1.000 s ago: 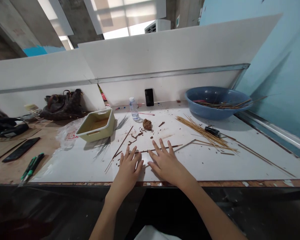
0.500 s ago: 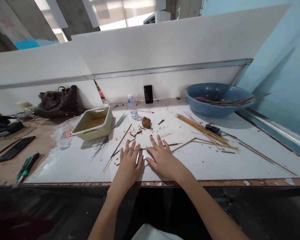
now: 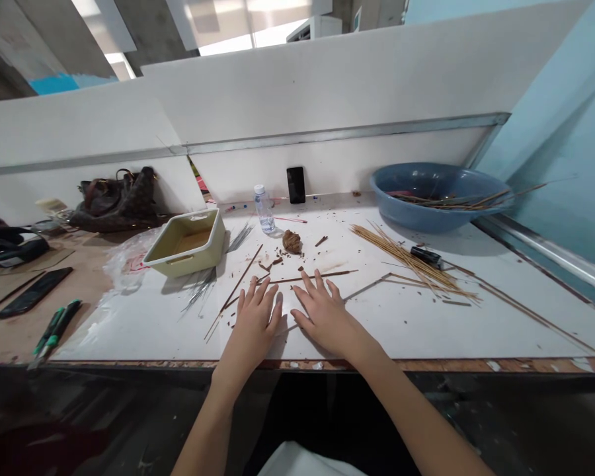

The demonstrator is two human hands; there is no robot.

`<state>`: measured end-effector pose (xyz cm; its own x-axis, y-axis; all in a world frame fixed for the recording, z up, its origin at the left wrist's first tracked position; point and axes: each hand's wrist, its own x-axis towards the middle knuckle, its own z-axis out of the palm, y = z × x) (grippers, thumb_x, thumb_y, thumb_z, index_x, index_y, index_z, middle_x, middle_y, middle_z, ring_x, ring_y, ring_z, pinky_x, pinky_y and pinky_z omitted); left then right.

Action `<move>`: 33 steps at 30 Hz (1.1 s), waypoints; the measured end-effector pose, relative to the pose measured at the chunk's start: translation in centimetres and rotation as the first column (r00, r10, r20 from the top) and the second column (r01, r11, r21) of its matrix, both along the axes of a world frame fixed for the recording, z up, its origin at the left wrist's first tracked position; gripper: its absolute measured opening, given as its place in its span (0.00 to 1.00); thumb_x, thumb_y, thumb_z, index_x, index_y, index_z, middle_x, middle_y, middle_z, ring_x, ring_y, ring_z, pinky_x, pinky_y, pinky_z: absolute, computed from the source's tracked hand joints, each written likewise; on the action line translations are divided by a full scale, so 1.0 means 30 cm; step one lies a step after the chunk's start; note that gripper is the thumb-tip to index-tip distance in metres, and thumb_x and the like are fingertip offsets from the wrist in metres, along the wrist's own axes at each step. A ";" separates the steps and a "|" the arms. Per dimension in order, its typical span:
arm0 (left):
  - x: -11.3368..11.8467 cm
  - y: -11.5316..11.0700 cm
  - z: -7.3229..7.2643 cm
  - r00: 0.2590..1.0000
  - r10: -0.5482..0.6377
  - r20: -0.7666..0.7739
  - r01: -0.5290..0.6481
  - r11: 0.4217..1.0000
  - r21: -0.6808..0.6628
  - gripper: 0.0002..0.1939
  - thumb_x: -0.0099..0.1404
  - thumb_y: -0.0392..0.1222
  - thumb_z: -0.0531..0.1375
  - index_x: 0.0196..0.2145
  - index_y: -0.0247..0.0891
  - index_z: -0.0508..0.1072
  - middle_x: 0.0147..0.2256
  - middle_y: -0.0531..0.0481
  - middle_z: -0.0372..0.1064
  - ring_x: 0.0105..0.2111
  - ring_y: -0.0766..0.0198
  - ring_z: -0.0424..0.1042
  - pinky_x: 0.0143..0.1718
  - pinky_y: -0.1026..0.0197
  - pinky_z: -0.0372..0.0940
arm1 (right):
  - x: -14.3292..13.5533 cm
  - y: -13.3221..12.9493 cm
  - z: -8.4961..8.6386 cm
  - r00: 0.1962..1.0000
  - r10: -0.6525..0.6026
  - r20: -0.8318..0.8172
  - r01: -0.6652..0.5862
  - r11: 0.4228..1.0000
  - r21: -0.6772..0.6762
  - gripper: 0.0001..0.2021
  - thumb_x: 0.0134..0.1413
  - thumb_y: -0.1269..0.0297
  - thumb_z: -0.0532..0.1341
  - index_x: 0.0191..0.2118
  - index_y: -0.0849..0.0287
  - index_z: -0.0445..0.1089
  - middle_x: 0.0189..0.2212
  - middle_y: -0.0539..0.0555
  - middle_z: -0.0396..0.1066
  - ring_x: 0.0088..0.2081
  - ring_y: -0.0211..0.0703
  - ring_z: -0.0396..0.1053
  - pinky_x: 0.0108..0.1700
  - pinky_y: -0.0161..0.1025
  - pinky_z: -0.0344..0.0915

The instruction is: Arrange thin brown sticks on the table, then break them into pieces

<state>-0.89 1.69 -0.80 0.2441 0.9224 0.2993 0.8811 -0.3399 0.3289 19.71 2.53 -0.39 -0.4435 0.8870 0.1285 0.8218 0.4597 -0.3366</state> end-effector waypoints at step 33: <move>0.009 -0.053 0.051 0.999 0.001 -0.038 -0.002 1.000 -0.019 0.23 0.82 0.39 0.49 0.69 0.39 0.67 0.58 0.37 0.79 0.67 0.43 0.69 0.75 0.23 0.37 | 0.091 -0.082 -0.058 0.981 -0.137 -0.137 0.159 0.973 0.168 0.21 0.78 0.55 0.49 0.58 0.55 0.78 0.76 0.63 0.57 0.78 0.61 0.49 0.70 0.63 0.55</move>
